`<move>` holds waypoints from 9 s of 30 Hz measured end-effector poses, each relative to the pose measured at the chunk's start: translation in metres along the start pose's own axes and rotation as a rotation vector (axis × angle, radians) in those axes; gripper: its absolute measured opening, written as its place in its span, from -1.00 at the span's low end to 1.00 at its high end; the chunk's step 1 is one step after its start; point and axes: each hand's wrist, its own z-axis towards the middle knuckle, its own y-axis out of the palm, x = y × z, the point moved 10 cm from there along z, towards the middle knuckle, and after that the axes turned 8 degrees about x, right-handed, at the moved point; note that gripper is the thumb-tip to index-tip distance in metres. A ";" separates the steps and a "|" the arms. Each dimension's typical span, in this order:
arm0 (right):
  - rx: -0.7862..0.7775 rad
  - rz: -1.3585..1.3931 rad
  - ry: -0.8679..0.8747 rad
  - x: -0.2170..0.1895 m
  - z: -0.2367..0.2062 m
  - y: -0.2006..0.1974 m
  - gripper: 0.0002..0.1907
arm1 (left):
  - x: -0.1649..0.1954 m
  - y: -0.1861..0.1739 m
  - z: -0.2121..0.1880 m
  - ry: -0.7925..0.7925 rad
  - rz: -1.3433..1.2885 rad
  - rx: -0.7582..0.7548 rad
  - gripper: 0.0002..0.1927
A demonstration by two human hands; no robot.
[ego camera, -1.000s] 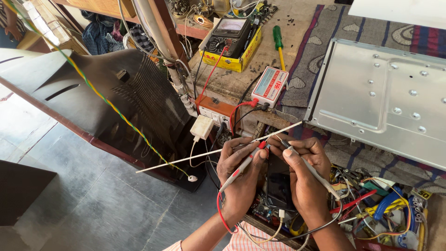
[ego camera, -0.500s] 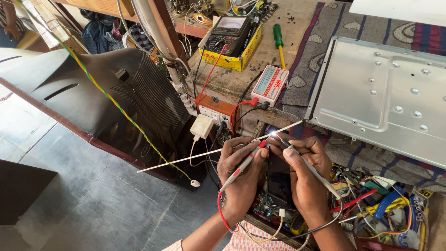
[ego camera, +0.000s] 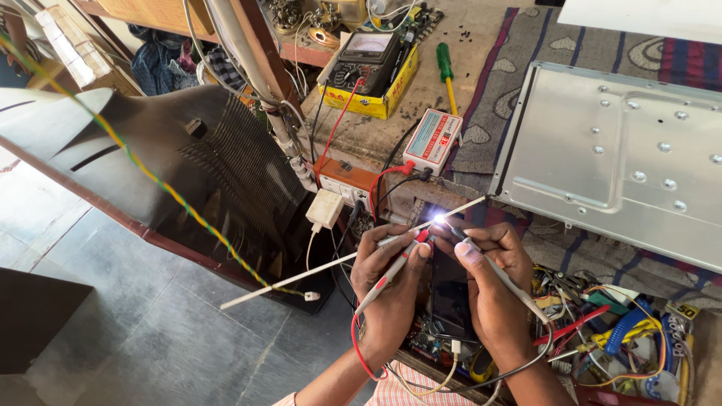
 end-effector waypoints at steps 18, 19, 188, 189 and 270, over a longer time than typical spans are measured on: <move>0.000 -0.016 0.013 -0.004 0.000 0.003 -0.88 | 0.002 0.004 0.005 -0.048 -0.052 -0.064 -0.81; 0.001 -0.018 0.013 -0.004 0.001 0.004 -0.88 | 0.003 0.005 0.005 -0.047 -0.040 -0.068 -0.81; -0.012 0.105 0.047 -0.010 0.008 -0.008 -0.90 | 0.025 0.010 0.005 0.106 0.027 -0.064 -0.80; -0.010 0.100 0.045 -0.010 0.008 -0.008 -0.90 | 0.025 0.010 0.005 0.107 0.027 -0.063 -0.80; 0.029 -0.177 -0.188 -0.026 0.005 -0.005 -0.84 | 0.023 0.011 0.016 0.057 0.007 -0.063 -0.81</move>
